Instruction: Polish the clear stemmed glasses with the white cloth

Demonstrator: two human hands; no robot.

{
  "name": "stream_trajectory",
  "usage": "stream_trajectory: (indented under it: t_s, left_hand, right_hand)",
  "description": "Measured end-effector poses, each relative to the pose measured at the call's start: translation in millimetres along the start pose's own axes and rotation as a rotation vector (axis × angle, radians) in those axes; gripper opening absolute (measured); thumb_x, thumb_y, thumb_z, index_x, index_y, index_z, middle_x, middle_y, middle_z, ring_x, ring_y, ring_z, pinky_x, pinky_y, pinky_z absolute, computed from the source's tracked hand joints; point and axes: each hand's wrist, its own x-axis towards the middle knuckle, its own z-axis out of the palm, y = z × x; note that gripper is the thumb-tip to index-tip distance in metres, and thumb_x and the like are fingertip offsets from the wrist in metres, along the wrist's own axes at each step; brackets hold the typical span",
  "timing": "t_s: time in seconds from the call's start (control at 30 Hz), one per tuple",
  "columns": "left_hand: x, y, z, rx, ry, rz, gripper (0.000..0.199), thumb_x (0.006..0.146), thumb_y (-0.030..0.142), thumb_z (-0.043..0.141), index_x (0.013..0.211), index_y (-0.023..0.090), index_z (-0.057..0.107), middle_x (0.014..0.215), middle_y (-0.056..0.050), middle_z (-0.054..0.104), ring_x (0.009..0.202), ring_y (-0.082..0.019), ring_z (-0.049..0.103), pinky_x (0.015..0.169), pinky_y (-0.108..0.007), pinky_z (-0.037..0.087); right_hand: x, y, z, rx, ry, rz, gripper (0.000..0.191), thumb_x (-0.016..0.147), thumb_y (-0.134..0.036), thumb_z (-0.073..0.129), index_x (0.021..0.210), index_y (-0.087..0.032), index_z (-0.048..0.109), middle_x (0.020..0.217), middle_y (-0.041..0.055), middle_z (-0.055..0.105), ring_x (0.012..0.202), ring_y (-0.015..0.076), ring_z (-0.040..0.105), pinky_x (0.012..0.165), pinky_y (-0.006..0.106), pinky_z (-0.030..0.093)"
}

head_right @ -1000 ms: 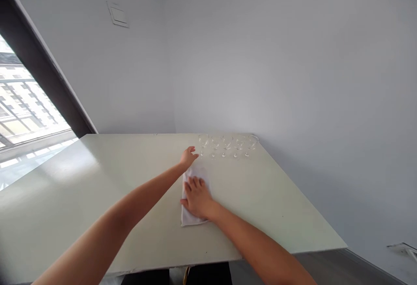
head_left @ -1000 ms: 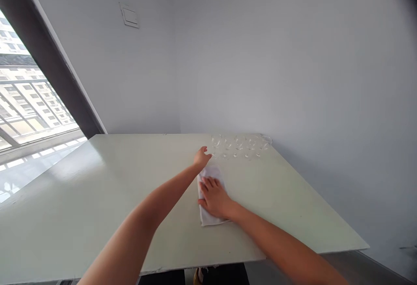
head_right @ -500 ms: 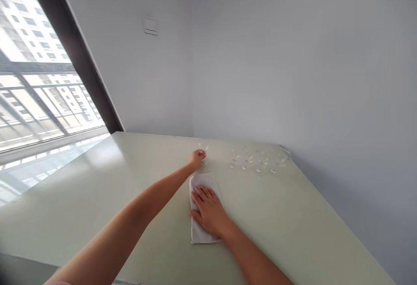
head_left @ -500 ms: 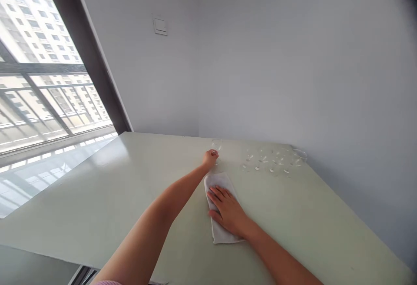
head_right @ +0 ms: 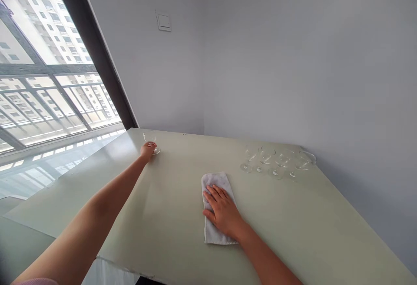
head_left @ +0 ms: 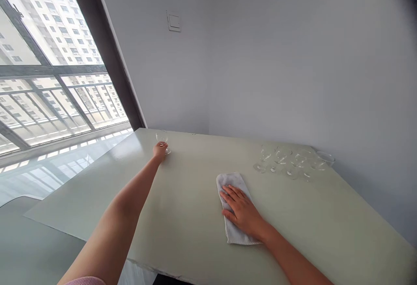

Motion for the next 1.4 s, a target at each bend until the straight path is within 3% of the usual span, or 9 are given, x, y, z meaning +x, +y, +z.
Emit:
stream_trajectory:
  t_s: [0.17,0.37,0.47,0.6,0.7,0.8,0.93,1.17,1.4]
  left_hand:
    - [-6.4,7.5,-15.6,-0.002,-0.011,-0.059,0.030,0.083,0.030,0.051,0.107,0.014,0.052,0.104,-0.007,0.055,0.089,-0.017,0.055,0.076,-0.037,0.048]
    - [-53.9,25.8,-3.6,0.001,0.219,-0.002,0.047,0.074,0.011,0.047,0.119,0.019,0.037,0.122,-0.013,0.038,0.109,-0.024,0.044,0.083,-0.035,0.038]
    - [-94.8,41.4,39.5,-0.018,0.054,0.100,0.043,0.074,0.012,0.044,0.115,0.022,0.041,0.120,-0.008,0.043,0.102,-0.019,0.048,0.082,-0.031,0.039]
    - [-161.5,73.2,132.3,-0.043,-0.468,0.217,0.032,0.067,0.015,0.057,0.098,0.021,0.059,0.098,-0.004,0.061,0.072,-0.011,0.055,0.071,-0.025,0.044]
    - [-208.6,98.5,199.8,-0.068,-0.770,0.237,0.052,0.058,0.016,0.069,0.108,0.022,0.058,0.106,-0.007,0.061,0.070,-0.010,0.056,0.068,-0.024,0.046]
    - [-241.2,117.3,245.1,-0.089,-0.914,0.193,0.065,0.060,0.020,0.070,0.121,0.022,0.048,0.115,-0.011,0.057,0.070,-0.011,0.057,0.061,-0.023,0.046]
    - [-256.6,123.7,270.7,-0.116,-0.967,0.142,0.051,0.069,0.024,0.063,0.118,0.021,0.049,0.100,-0.009,0.062,0.064,-0.008,0.056,0.056,-0.021,0.045]
    - [-211.7,96.9,243.5,-0.131,-0.795,0.145,0.021,0.074,0.024,0.057,0.093,0.017,0.061,0.075,-0.002,0.060,0.056,-0.006,0.051,0.056,-0.020,0.045]
    - [-114.7,46.6,114.1,-0.148,-0.445,0.103,0.020,0.070,0.024,0.056,0.089,0.017,0.060,0.070,-0.001,0.058,0.057,-0.008,0.051,0.054,-0.019,0.044]
  right_hand:
    - [0.4,1.4,1.4,-0.001,0.003,-0.002,0.057,0.087,-0.052,0.028,0.136,-0.025,0.030,0.145,0.0017,0.023,0.133,0.0217,0.015,0.108,0.041,0.016]
    - [0.0,-1.2,-1.3,0.002,0.010,0.003,0.055,0.087,-0.051,0.031,0.135,-0.023,0.032,0.145,0.0025,0.023,0.133,0.0206,0.015,0.108,0.040,0.013]
    - [-0.1,-3.3,-4.3,0.018,0.021,0.007,0.054,0.087,-0.049,0.032,0.134,-0.023,0.034,0.144,0.0026,0.025,0.133,0.0202,0.015,0.108,0.039,0.013]
    - [-1.3,-3.5,-7.8,0.034,0.036,0.007,0.053,0.087,-0.047,0.035,0.134,-0.023,0.034,0.144,0.0026,0.026,0.132,0.0212,0.017,0.108,0.040,0.014]
    - [-4.1,-4.1,-11.1,0.026,0.087,-0.018,0.051,0.086,-0.044,0.038,0.132,-0.022,0.037,0.140,0.0034,0.033,0.131,0.0216,0.020,0.107,0.040,0.017]
    - [-7.0,-6.3,-15.4,0.014,0.160,-0.045,0.045,0.085,-0.039,0.043,0.126,-0.022,0.044,0.131,0.0052,0.045,0.126,0.0221,0.029,0.105,0.040,0.021]
    - [-8.0,-8.5,-18.7,0.027,0.215,-0.060,0.035,0.083,-0.036,0.047,0.115,-0.022,0.053,0.123,0.0059,0.052,0.120,0.0237,0.036,0.102,0.041,0.026]
    - [-6.4,-4.2,-12.0,0.035,0.144,-0.033,0.046,0.085,-0.040,0.041,0.127,-0.022,0.043,0.135,0.0040,0.040,0.127,0.0216,0.027,0.105,0.040,0.021]
    - [-2.5,-1.1,-4.6,0.025,0.035,0.007,0.052,0.087,-0.048,0.032,0.133,-0.025,0.036,0.143,0.0015,0.028,0.132,0.0203,0.019,0.107,0.040,0.016]
